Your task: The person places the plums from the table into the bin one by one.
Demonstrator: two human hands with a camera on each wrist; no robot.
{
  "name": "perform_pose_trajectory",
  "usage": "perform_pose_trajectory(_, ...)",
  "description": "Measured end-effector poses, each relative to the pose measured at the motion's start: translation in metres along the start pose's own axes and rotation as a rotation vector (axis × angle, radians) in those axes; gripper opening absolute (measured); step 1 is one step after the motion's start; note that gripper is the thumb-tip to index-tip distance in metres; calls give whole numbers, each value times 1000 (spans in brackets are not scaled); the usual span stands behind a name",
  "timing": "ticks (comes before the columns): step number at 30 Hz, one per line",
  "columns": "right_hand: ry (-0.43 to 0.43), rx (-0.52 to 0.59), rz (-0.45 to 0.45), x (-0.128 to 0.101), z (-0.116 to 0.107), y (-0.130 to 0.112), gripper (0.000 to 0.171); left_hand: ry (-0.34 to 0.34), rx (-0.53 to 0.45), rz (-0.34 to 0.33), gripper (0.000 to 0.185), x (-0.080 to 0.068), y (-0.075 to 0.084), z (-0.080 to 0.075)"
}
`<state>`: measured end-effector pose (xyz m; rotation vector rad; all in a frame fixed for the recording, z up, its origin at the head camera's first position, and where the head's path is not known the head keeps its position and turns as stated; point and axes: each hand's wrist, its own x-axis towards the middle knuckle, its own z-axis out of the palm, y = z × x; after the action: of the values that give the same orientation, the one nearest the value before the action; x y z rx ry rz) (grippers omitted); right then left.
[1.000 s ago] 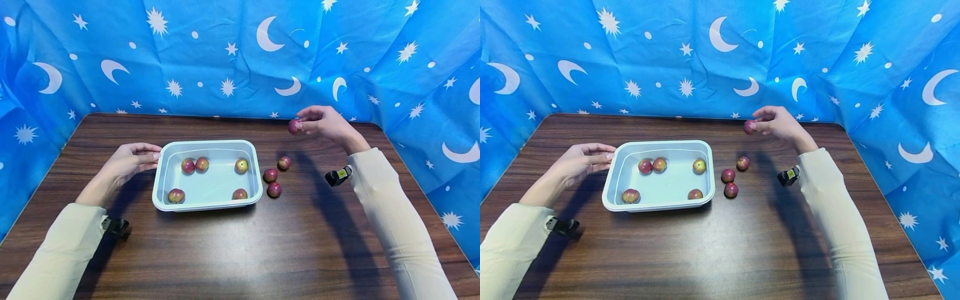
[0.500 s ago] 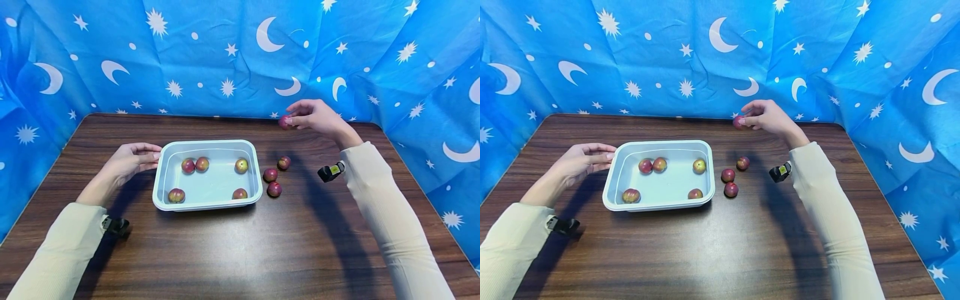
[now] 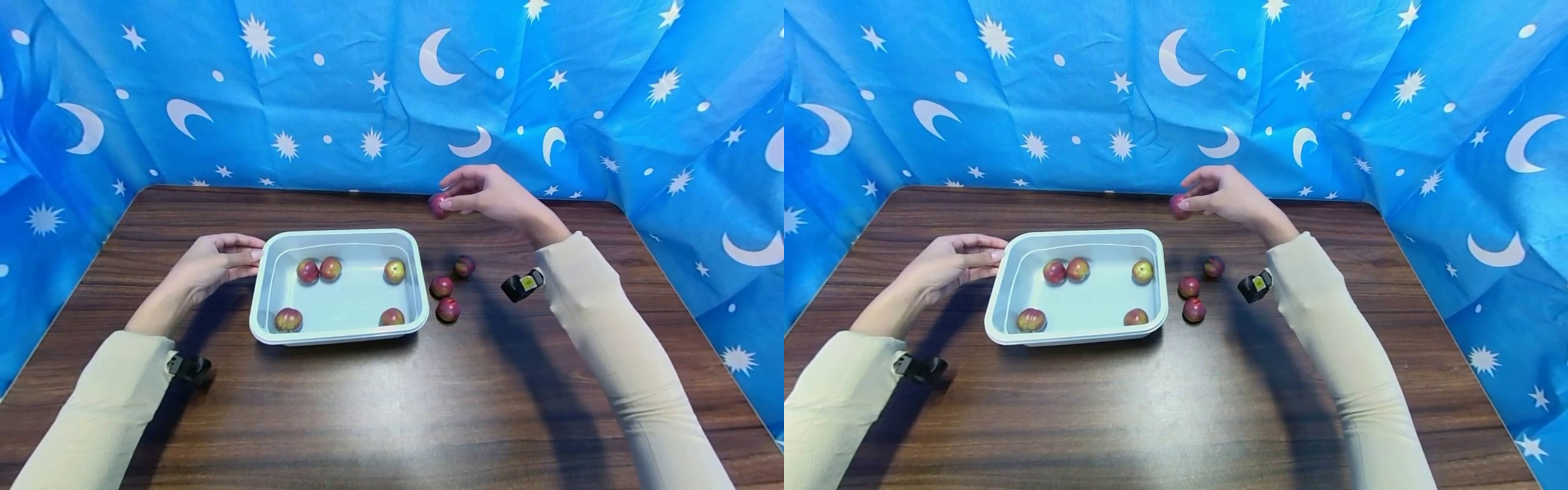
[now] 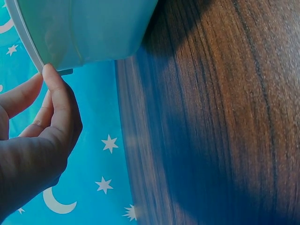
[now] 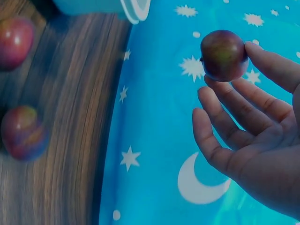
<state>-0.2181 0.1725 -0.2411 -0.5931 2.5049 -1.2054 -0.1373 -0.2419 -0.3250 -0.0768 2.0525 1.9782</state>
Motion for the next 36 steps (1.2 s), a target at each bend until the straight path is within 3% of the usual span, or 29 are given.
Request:
perform_pose_trajectory(15, -87, -6, -106, 1, 32, -16, 32, -7, -27, 12, 16, 1, 0, -1)
perform_pose_trajectory(36, -160, -19, -159, -2, 73, -19, 31, -2, 13, 0, 26, 0, 1, -1)
